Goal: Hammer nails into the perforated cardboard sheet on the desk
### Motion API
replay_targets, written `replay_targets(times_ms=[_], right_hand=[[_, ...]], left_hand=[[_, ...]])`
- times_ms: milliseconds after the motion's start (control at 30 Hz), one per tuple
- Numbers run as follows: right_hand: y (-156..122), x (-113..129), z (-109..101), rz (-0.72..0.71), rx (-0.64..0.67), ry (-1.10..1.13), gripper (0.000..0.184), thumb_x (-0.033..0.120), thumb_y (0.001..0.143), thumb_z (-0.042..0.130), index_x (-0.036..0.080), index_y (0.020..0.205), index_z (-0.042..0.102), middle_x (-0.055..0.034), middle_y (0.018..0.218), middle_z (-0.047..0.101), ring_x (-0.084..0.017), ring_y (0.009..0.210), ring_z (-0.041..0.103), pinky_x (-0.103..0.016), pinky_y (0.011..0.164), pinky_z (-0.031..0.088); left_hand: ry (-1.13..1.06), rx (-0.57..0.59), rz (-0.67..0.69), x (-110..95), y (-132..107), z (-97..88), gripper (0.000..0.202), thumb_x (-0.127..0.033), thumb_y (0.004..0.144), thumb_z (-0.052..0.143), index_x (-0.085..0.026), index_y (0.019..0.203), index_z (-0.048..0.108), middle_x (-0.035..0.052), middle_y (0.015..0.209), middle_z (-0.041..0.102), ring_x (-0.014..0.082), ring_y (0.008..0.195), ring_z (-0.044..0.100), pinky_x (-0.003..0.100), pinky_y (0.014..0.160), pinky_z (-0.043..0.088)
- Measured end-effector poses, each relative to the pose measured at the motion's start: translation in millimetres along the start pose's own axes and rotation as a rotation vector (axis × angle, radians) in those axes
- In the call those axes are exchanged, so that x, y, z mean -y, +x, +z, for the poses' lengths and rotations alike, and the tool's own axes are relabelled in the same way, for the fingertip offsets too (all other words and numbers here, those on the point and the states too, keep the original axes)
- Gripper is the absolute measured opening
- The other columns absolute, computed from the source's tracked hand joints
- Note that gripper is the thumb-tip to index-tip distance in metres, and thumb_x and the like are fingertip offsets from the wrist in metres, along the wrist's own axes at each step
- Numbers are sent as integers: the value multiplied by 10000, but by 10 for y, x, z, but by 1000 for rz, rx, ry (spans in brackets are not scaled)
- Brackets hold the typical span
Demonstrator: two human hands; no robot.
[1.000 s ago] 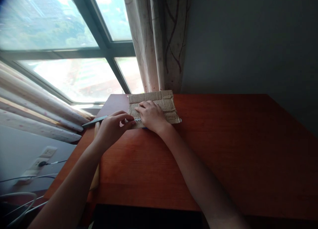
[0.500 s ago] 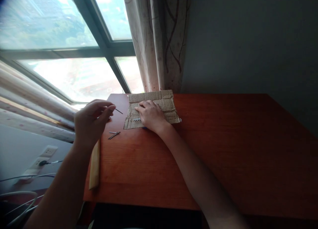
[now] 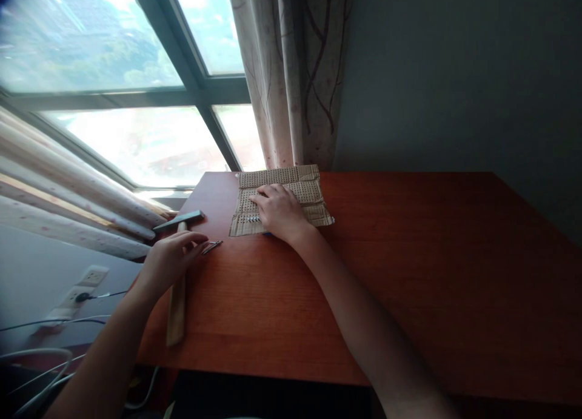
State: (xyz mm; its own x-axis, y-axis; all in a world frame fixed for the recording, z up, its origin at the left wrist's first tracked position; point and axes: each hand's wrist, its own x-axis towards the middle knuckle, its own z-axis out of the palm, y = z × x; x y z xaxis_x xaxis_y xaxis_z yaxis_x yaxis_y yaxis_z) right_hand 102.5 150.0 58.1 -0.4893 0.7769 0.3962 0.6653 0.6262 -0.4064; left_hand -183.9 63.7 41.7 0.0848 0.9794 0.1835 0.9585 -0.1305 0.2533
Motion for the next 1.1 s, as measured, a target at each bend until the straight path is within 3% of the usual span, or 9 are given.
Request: replay_targets(times_ms=[333, 533, 733, 967, 1100], right_hand=[[-2, 6, -13, -3, 2, 1, 369, 193, 995, 457, 208, 1254, 720, -69, 1336, 658, -262, 1203, 518, -420, 1052, 414], [1, 24, -34, 1, 5, 5, 364, 194, 998, 457, 218, 1249, 720, -73, 1336, 656, -261, 1199, 517, -431, 1045, 416], [3, 29, -33, 10, 15, -7, 370, 204, 1003, 454, 228, 1270, 709, -70, 1348, 647, -260, 1225, 507, -432, 1061, 410], [8, 29, -23, 12, 15, -24, 372, 212, 1004, 450, 223, 1270, 710, -70, 1356, 644, -260, 1227, 507, -428, 1066, 409], [10, 27, -13, 16, 18, -22, 371, 221, 1008, 452, 230, 1282, 701, -73, 1363, 639, -261, 1228, 505, -433, 1058, 412]], left_hand=[[-247, -152, -3, -77, 136, 15, 306, -439, 896, 600, -193, 983, 759, 44, 847, 754, 146, 607, 628, 260, 601, 469], [-443, -243, 39, -498, 226, -61, 246, -395, 895, 643, -184, 954, 755, 25, 775, 711, 124, 603, 603, 232, 558, 458], [-370, -193, 209, -977, 339, -85, 154, -316, 891, 670, -204, 956, 752, 17, 821, 684, 113, 645, 583, 232, 601, 455], [-265, -141, 264, -1053, 450, -34, 141, -212, 898, 622, -218, 916, 762, 26, 930, 700, 116, 671, 579, 255, 658, 448], [-352, -189, 257, -1100, 492, -114, 129, -273, 905, 636, -205, 889, 744, 25, 888, 690, 118, 677, 584, 248, 649, 457]])
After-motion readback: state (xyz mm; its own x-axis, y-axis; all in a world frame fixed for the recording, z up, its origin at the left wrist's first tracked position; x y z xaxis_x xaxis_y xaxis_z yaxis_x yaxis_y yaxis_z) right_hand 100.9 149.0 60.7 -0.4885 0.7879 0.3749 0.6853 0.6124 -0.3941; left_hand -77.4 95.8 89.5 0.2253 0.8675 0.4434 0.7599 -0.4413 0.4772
